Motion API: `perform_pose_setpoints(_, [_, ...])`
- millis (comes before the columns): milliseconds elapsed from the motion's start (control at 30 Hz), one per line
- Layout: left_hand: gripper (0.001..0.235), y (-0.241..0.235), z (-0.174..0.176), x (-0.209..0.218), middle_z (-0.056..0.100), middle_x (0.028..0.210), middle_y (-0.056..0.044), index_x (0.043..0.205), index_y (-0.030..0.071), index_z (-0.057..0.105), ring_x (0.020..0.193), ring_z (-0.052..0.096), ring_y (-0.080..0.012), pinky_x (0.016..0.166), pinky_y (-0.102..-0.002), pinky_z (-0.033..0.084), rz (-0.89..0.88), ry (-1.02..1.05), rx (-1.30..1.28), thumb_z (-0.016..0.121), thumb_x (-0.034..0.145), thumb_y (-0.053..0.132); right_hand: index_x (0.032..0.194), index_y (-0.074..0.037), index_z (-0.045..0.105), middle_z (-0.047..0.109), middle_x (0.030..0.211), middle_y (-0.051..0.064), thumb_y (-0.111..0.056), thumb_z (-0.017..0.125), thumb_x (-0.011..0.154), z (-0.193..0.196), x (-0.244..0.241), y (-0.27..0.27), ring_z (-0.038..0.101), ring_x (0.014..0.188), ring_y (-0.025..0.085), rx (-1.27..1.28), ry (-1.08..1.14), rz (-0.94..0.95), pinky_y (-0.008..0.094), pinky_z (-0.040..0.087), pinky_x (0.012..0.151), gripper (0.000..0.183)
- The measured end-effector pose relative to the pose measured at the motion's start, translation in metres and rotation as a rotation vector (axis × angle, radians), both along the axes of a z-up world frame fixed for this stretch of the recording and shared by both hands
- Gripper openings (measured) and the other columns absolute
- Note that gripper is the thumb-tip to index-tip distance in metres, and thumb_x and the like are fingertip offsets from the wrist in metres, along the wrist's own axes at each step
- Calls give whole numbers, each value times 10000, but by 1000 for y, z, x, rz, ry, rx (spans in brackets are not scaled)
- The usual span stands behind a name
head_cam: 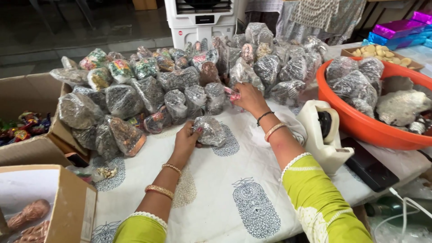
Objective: The person wraps small decorative figurines in clear plastic film, twisting the film closed around each item by hand. They place each wrapped figurine into an orange bowl or cardboard box, occasionally reaching into a box for more plastic film and wiping a figurine with a cloth.
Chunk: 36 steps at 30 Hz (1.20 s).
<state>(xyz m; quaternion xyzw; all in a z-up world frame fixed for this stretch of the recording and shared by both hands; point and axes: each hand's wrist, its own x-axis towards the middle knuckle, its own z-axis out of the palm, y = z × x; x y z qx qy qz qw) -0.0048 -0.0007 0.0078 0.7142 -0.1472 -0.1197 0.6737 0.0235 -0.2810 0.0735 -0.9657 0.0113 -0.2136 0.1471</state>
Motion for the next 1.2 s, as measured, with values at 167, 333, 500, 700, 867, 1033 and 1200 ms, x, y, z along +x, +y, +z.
perform_pose_setpoints(167, [267, 1, -2, 0, 746, 928, -76, 1242, 25, 603, 687, 663, -103, 580, -255, 542, -21, -27, -29, 591, 998, 134, 1011, -60, 711, 734, 997, 166, -260, 853, 732, 32, -15, -10, 704, 927, 370, 44, -122, 24, 461, 546, 798, 371])
perform_pose_setpoints(333, [274, 1, -6, 3, 743, 939, -83, 1245, 13, 601, 701, 669, -116, 590, -263, 551, -28, -45, -44, 596, 998, 130, 1062, -49, 705, 732, 993, 182, -263, 858, 739, 98, -49, -26, 702, 907, 367, 29, -211, 36, 456, 546, 790, 416])
perform_pose_setpoints(500, [259, 2, -12, 8, 731, 949, -100, 1234, -8, 600, 713, 677, -138, 594, -279, 581, -30, -33, -76, 582, 1006, 114, 1076, -54, 712, 737, 1103, 144, -230, 867, 790, 148, -85, -75, 728, 1000, 282, 14, -181, 74, 393, 553, 860, 370])
perform_pose_setpoints(700, [261, 2, 2, -2, 710, 1024, -123, 1238, -29, 573, 787, 707, -154, 672, -316, 650, -53, -10, -125, 550, 1012, 100, 1184, -51, 700, 748, 1106, 139, -195, 888, 785, 175, -137, -161, 739, 980, 247, 57, -167, -53, 374, 569, 850, 464])
perform_pose_setpoints(867, [268, 1, -4, 2, 709, 1027, -135, 1250, -42, 549, 795, 720, -181, 707, -346, 671, -61, 36, -164, 530, 1012, 80, 1178, -19, 694, 737, 1106, 158, -137, 887, 787, 167, -172, -208, 716, 977, 254, -18, -241, -128, 377, 557, 844, 452])
perform_pose_setpoints(1033, [286, 2, -7, 6, 708, 1023, -138, 1281, -42, 554, 785, 700, -191, 687, -341, 639, -63, 18, -133, 537, 1021, 76, 1206, -1, 669, 733, 1103, 158, -104, 873, 799, 156, -202, -241, 703, 983, 245, -9, -271, -106, 375, 551, 846, 466])
perform_pose_setpoints(1200, [297, 3, -5, 3, 714, 1032, -129, 1294, -40, 553, 826, 699, -180, 732, -316, 617, -41, 29, -125, 531, 1024, 80, 1189, -5, 699, 740, 1015, 151, -233, 877, 768, 140, -215, -278, 697, 899, 257, -11, -7, -246, 367, 550, 828, 511])
